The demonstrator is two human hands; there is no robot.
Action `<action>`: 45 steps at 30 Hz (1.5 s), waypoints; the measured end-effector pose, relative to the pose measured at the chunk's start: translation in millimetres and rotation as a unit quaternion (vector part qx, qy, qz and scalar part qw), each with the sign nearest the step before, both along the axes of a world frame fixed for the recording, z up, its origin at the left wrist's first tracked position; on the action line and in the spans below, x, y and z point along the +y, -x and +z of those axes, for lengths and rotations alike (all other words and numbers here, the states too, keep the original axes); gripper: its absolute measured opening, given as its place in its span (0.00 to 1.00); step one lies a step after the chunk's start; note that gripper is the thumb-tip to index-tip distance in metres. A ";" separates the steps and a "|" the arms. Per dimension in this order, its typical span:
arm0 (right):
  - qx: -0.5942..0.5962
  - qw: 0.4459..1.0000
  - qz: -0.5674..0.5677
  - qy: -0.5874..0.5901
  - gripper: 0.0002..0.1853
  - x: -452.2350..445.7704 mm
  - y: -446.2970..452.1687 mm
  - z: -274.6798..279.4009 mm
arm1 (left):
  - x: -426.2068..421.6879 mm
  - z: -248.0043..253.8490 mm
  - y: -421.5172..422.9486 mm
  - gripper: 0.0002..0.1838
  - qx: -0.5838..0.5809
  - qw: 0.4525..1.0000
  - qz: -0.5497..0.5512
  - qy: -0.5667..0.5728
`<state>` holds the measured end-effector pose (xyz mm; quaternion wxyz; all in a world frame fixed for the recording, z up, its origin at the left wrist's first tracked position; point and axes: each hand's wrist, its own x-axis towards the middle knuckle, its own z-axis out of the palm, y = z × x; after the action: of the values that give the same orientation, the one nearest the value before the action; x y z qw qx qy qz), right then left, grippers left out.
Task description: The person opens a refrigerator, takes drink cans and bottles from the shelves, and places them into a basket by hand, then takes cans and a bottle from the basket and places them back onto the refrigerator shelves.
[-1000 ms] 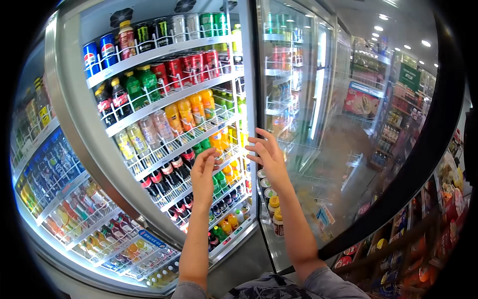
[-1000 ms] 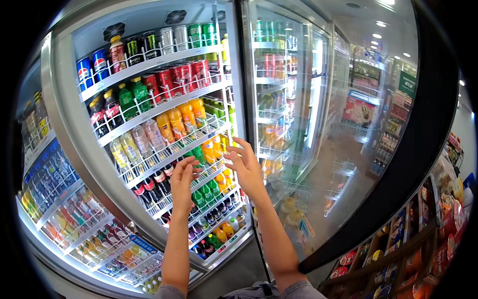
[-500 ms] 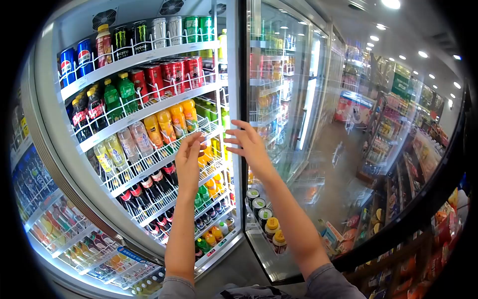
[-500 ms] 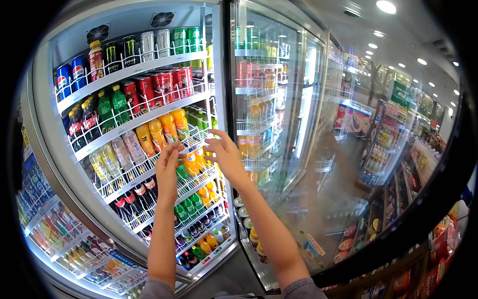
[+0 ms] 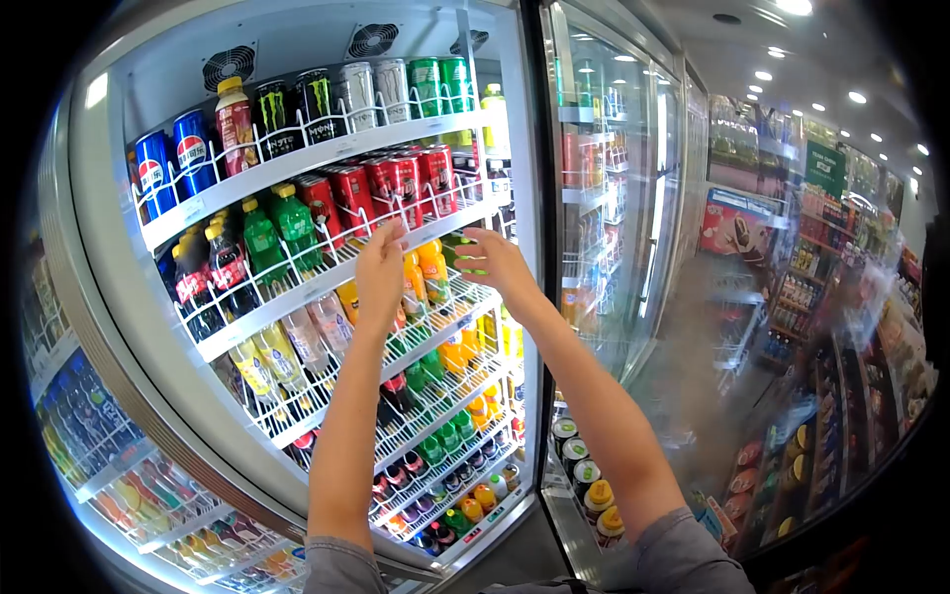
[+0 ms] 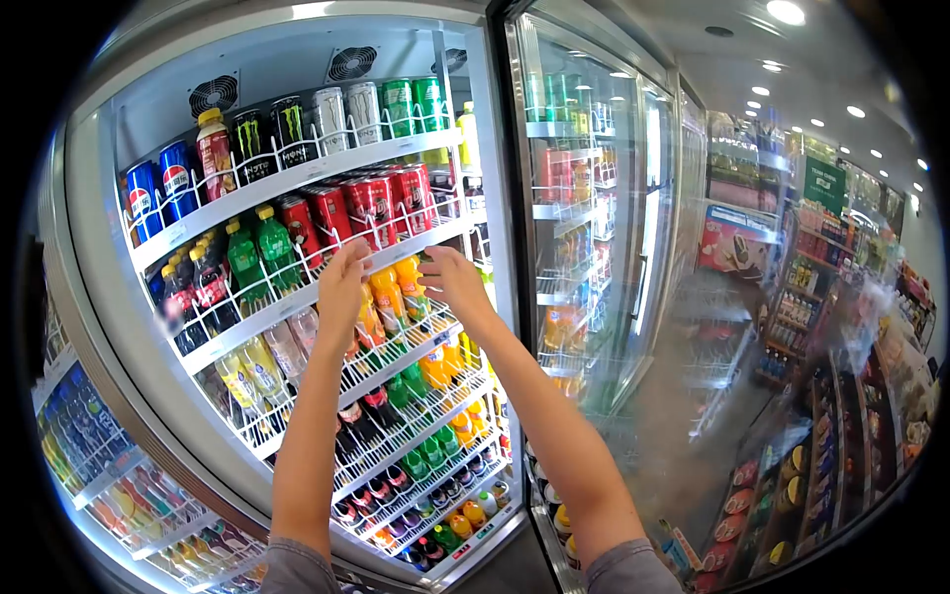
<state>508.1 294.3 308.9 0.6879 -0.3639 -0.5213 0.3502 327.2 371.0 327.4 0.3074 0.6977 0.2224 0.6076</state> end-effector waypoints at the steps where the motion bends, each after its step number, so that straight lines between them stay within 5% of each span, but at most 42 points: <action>1: -0.007 1.000 -0.014 0.018 0.24 6.7 1.0 5.5 | 14.6 6.2 0.9 0.20 -0.002 1.000 0.008 -0.011; 16: -0.024 0.998 -0.056 -0.035 0.27 128.4 22.6 40.6 | 142.1 64.1 -14.7 0.24 0.033 0.997 0.042 -0.059; 20: -0.096 0.974 -0.175 -0.106 0.27 180.1 14.9 49.1 | 163.7 68.6 -25.3 0.31 0.075 0.995 0.060 -0.008; 23: -0.192 0.927 -0.299 -0.121 0.25 181.7 25.7 57.2 | 165.2 73.7 -27.4 0.34 0.078 0.993 -0.028 0.078; 26: -0.306 0.890 -0.321 -0.104 0.22 184.1 22.1 62.9 | 188.1 66.3 -37.4 0.33 0.011 0.994 -0.066 0.086; 27: -0.252 0.915 -0.307 -0.075 0.19 182.5 27.3 67.3 | 154.9 77.8 -30.5 0.29 0.048 0.980 -0.080 0.174; 30: -0.332 0.891 -0.309 -0.037 0.19 174.4 27.8 73.2 | 175.1 78.4 -32.9 0.29 0.121 0.978 -0.058 0.161; 31: -0.244 0.918 -0.311 -0.041 0.29 179.8 28.3 71.0 | 179.6 76.7 -35.0 0.30 0.133 0.977 -0.047 0.161; 34: -0.169 0.946 -0.277 -0.017 0.27 179.2 25.6 71.7 | 187.6 65.5 -42.7 0.29 0.095 0.994 0.015 0.042; 36: -0.140 0.953 -0.270 -0.013 0.23 181.3 24.8 67.4 | 188.8 60.6 -40.5 0.29 0.073 0.994 -0.043 0.069; 45: -0.002 0.965 -0.180 -0.191 0.24 181.5 23.9 44.1 | 155.3 59.9 -29.9 0.23 0.044 0.991 -0.028 -0.121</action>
<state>484.2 475.8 353.1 0.7952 -0.3146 -0.5056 0.1139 357.1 526.2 387.3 0.2275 0.7617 0.1403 0.5903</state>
